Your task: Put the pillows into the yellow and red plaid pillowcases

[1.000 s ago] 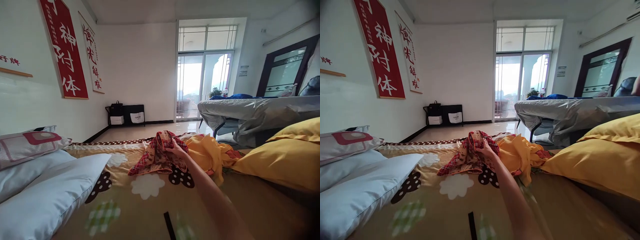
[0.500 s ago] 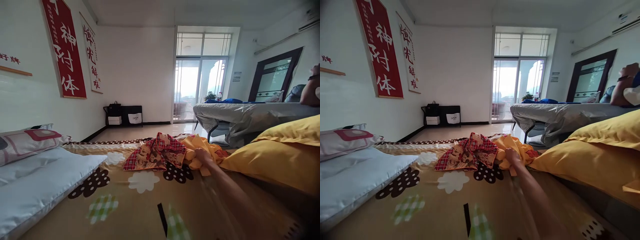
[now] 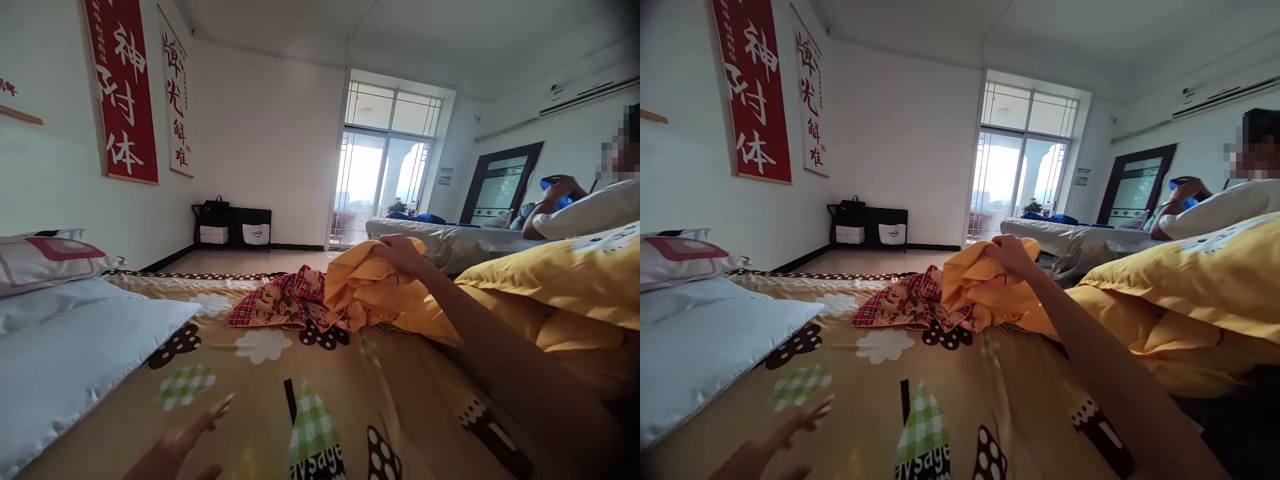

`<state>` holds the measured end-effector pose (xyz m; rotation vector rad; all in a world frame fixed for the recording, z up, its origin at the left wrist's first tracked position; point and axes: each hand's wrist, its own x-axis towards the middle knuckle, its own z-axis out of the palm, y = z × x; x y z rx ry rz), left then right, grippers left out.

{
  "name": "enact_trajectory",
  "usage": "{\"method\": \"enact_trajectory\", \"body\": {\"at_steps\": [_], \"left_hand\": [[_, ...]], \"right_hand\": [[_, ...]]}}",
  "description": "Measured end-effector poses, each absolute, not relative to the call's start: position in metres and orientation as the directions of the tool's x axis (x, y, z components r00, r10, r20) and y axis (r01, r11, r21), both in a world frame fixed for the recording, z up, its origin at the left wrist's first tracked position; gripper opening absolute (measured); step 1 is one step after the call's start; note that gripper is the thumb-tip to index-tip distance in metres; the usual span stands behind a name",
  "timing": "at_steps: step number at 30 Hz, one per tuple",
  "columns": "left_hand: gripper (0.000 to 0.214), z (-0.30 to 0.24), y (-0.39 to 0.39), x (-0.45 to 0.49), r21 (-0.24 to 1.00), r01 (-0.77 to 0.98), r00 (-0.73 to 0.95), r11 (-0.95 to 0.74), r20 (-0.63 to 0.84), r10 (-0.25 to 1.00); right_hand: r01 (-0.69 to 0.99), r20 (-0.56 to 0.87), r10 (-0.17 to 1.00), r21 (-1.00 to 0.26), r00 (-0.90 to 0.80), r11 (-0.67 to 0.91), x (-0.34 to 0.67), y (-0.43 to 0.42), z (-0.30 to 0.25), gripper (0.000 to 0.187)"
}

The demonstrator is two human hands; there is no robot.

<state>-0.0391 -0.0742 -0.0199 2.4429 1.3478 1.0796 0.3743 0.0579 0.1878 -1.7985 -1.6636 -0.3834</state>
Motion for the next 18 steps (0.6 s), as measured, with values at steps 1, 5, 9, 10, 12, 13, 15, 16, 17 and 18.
{"method": "enact_trajectory", "body": {"at_steps": [1,5,9,10,12,13,15,16,17,18], "left_hand": [[0.061,-0.017,-0.067,-0.026,0.484,0.638,0.359,-0.599,0.501,0.787],[0.098,0.009,-0.043,0.036,0.755,0.304,0.393,-0.581,0.456,0.798],[0.102,0.041,-0.040,0.072,0.846,0.104,0.283,-0.523,0.479,0.831],[0.092,0.048,-0.040,0.074,0.833,0.113,0.250,-0.541,0.503,0.827],[0.064,0.057,-0.037,0.070,0.771,0.190,0.192,-0.608,0.578,0.793],[0.049,0.060,-0.034,0.065,0.736,0.248,0.153,-0.629,0.612,0.776],[0.022,0.068,-0.027,0.053,0.714,0.380,0.050,-0.588,0.618,0.784],[0.023,0.072,-0.024,0.046,0.721,0.435,-0.002,-0.539,0.599,0.800],[0.031,0.078,-0.021,0.040,0.729,0.488,-0.061,-0.481,0.578,0.814],[0.041,0.084,-0.019,0.034,0.724,0.543,-0.110,-0.425,0.563,0.819]], "right_hand": [[0.960,0.581,0.809,-0.266,0.089,0.085,0.359,0.050,0.187,0.024],[0.753,0.374,0.911,-0.546,-0.174,0.368,0.302,0.020,0.169,0.021],[0.485,0.260,0.931,-0.798,-0.257,0.357,0.264,0.003,0.145,0.038],[0.452,0.260,0.932,-0.820,-0.251,0.351,0.257,0.002,0.140,0.041],[0.379,0.278,0.925,-0.852,-0.259,0.362,0.245,0.001,0.131,0.044],[0.314,0.288,0.914,-0.873,-0.284,0.373,0.240,0.001,0.128,0.045],[0.134,0.299,0.871,-0.917,-0.389,0.375,0.233,-0.002,0.123,0.050],[0.049,0.304,0.834,-0.929,-0.461,0.366,0.230,-0.004,0.121,0.055],[-0.014,0.308,0.784,-0.934,-0.538,0.358,0.227,-0.007,0.118,0.061],[-0.041,0.311,0.730,-0.931,-0.609,0.362,0.225,-0.009,0.116,0.069]]}}
